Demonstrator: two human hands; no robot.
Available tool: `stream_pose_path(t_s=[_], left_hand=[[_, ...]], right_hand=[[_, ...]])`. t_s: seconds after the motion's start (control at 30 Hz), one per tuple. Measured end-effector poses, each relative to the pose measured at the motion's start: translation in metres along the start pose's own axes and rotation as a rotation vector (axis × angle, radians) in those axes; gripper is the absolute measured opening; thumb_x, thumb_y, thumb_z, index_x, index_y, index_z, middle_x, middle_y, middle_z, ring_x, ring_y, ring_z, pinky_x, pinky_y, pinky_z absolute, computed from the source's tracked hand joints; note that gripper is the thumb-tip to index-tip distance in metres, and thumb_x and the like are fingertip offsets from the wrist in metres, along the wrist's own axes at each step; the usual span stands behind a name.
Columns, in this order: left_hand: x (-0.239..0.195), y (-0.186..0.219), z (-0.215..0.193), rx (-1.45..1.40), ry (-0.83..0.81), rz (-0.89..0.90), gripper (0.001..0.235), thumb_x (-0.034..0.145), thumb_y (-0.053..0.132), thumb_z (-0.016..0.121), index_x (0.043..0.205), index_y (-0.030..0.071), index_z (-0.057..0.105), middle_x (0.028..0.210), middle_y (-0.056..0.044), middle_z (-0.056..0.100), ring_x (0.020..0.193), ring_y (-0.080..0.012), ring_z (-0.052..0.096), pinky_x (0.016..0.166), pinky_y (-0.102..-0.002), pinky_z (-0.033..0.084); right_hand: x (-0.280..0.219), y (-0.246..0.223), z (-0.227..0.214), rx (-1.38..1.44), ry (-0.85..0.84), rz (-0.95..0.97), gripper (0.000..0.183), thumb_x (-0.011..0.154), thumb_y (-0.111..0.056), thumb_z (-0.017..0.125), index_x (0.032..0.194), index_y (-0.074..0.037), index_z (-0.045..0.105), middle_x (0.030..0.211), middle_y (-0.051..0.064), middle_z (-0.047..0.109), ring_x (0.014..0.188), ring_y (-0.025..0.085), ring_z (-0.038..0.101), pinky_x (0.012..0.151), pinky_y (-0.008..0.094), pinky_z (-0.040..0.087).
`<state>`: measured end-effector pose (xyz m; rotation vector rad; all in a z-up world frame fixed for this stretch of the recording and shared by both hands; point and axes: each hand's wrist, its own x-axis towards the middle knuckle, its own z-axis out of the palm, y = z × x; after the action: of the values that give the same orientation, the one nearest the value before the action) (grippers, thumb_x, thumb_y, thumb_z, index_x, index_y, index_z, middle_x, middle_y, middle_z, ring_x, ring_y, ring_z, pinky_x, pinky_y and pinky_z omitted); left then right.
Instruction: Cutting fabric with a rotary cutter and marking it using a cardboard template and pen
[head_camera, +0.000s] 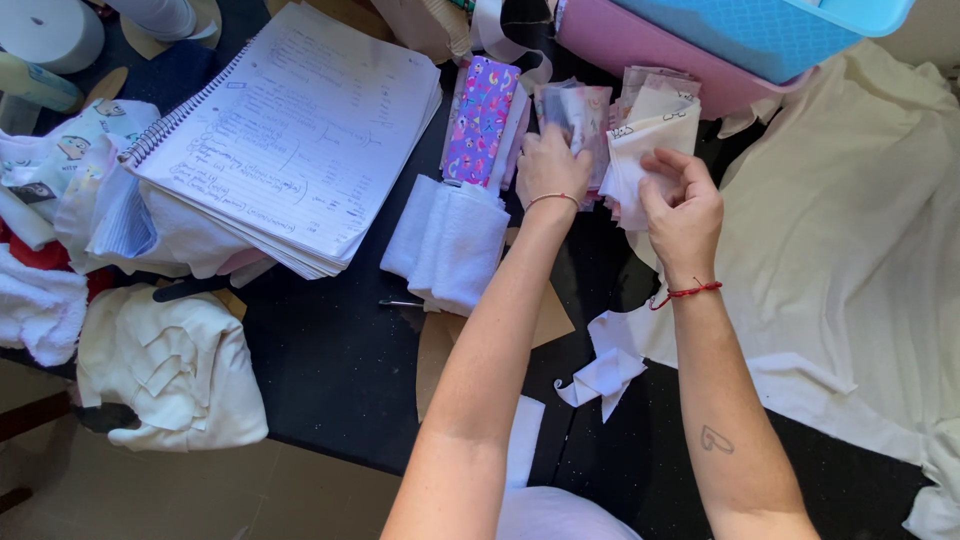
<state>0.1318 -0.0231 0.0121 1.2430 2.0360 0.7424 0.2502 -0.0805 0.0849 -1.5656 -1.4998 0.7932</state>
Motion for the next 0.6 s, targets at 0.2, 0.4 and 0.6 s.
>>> stream_pose_path(t_s=[0.2, 0.4, 0.6], left_hand=[[-0.011, 0.018, -0.080, -0.428, 0.068, 0.056, 0.026, 0.070, 0.020, 0.050, 0.094, 0.018, 0.044, 0.090, -0.013, 0.061, 0.086, -0.0396, 0.059, 0.076, -0.048, 0.047], [0.006, -0.024, -0.110, -0.007, 0.132, 0.080, 0.045, 0.067, 0.007, 0.044, 0.110, 0.017, 0.039, 0.103, -0.011, 0.056, 0.087, -0.0341, 0.054, 0.070, -0.044, 0.042], [-0.041, 0.001, -0.074, 0.040, 0.296, 0.465, 0.036, 0.065, 0.005, 0.058, 0.098, 0.019, 0.055, 0.100, -0.003, 0.053, 0.096, -0.0223, 0.054, 0.085, -0.035, 0.042]], right_hand=[[0.007, 0.008, -0.002, 0.016, 0.023, 0.001, 0.030, 0.078, -0.006, 0.056, 0.108, -0.012, 0.054, 0.092, 0.001, 0.062, 0.059, -0.005, 0.038, 0.054, 0.009, 0.031], [0.006, 0.001, -0.006, 0.107, 0.013, 0.080, 0.027, 0.077, -0.003, 0.054, 0.104, -0.005, 0.052, 0.094, 0.006, 0.063, 0.058, -0.001, 0.043, 0.053, 0.011, 0.036], [0.005, 0.013, -0.007, -0.001, 0.191, 0.005, 0.030, 0.073, -0.004, 0.063, 0.103, -0.008, 0.057, 0.091, 0.005, 0.063, 0.059, 0.002, 0.042, 0.053, 0.012, 0.036]])
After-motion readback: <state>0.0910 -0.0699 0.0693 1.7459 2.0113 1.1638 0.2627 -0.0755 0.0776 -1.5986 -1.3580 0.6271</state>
